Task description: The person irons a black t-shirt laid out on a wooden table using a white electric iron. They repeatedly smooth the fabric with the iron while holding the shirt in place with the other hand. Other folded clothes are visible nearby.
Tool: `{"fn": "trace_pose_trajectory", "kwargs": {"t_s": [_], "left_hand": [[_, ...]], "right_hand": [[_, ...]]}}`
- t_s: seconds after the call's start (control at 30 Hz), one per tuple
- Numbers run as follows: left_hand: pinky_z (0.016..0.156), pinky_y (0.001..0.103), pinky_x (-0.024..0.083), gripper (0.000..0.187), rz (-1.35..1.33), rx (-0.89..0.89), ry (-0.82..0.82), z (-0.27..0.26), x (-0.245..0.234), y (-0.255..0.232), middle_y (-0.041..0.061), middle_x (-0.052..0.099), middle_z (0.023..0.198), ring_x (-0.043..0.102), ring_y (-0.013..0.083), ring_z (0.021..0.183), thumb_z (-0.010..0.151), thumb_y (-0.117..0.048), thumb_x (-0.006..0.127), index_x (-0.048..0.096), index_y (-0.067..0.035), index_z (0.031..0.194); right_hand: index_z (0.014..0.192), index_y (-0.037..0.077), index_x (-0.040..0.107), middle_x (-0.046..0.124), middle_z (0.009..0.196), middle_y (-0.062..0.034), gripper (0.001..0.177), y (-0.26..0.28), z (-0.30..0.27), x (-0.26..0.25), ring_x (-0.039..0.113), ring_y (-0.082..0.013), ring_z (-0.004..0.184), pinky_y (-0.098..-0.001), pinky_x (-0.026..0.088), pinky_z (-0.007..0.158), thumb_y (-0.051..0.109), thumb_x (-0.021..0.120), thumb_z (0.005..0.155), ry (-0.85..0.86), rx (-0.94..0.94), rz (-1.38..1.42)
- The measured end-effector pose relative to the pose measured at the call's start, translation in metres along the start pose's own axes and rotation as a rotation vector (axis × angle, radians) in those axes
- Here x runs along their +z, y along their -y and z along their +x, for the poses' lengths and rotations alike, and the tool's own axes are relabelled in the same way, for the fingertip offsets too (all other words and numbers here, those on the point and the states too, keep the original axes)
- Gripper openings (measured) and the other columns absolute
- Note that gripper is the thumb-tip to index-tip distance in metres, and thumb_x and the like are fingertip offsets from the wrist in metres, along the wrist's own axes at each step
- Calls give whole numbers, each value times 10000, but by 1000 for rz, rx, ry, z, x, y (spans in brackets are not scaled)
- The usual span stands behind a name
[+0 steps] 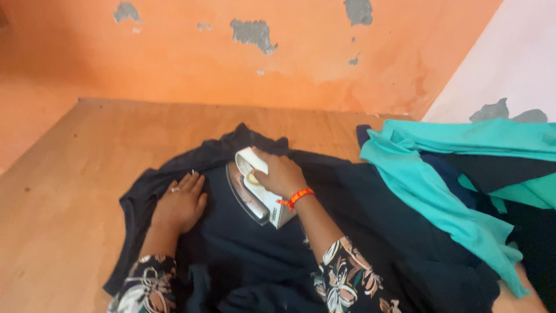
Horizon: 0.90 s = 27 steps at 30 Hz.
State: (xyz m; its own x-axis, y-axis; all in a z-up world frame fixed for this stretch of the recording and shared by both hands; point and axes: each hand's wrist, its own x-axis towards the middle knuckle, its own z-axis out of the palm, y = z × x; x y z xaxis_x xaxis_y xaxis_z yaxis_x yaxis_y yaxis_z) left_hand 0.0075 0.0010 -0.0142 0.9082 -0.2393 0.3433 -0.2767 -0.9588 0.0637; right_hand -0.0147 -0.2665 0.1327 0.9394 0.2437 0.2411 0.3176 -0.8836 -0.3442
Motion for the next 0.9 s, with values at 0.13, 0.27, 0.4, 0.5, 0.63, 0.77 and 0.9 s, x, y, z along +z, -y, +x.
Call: {"fn": "trace_pose_trajectory", "kwargs": {"t_s": [0.13,0.27,0.4,0.5,0.63,0.77,0.9], "left_hand": [[1210,424,275,609,-32,-19,-20,-6,1,-2,84,388,1609,349,224,1487,995,-419,416,438,-86,1505],[1212,418,252,614,-12,-33,9,-10,-3,-3,68,353,1623,321,212,1492,1001,-423,391,409,-94,1519],[1210,422,241,614,12,-27,18,-6,-5,-3,68,334,1629,307,208,1495,1005,-425,367,390,-104,1528],[1211,421,238,619,-20,-29,26,-5,-9,-5,71,338,1627,309,214,1495,1007,-416,392,381,-85,1530],[1138,438,373,653,-46,-21,-153,-12,-25,-17,128,523,1493,461,278,1408,955,-367,495,417,-52,1521],[1008,432,534,647,19,-153,-110,-14,-44,-34,151,675,1292,629,326,1258,954,-331,531,440,-58,1534],[931,531,538,720,-112,-423,24,11,-32,-38,237,696,1183,661,455,1105,908,-253,531,382,6,1563]], "right_hand": [[1529,259,475,779,776,-155,674,-2,-26,-10,758,-220,679,-346,582,725,322,643,879,203,-21,184],[1551,231,444,778,1015,-85,703,-22,-54,-31,692,-175,647,-305,600,658,270,667,886,411,-318,494],[1513,259,528,800,986,-70,669,-38,-68,-53,751,-165,698,-322,604,709,308,715,873,452,-306,394],[1497,301,515,798,898,-80,644,-33,-60,-51,776,-179,688,-335,588,734,350,675,875,310,-240,203],[1492,298,510,770,835,-143,647,-13,-22,-17,738,-301,771,-435,565,734,351,665,866,111,-118,52],[1479,279,534,740,906,-181,665,5,7,8,723,-375,838,-485,564,760,334,668,831,10,-114,2],[1485,254,541,747,889,-199,660,3,-2,7,721,-389,847,-493,561,810,355,654,843,20,-187,21]]}}
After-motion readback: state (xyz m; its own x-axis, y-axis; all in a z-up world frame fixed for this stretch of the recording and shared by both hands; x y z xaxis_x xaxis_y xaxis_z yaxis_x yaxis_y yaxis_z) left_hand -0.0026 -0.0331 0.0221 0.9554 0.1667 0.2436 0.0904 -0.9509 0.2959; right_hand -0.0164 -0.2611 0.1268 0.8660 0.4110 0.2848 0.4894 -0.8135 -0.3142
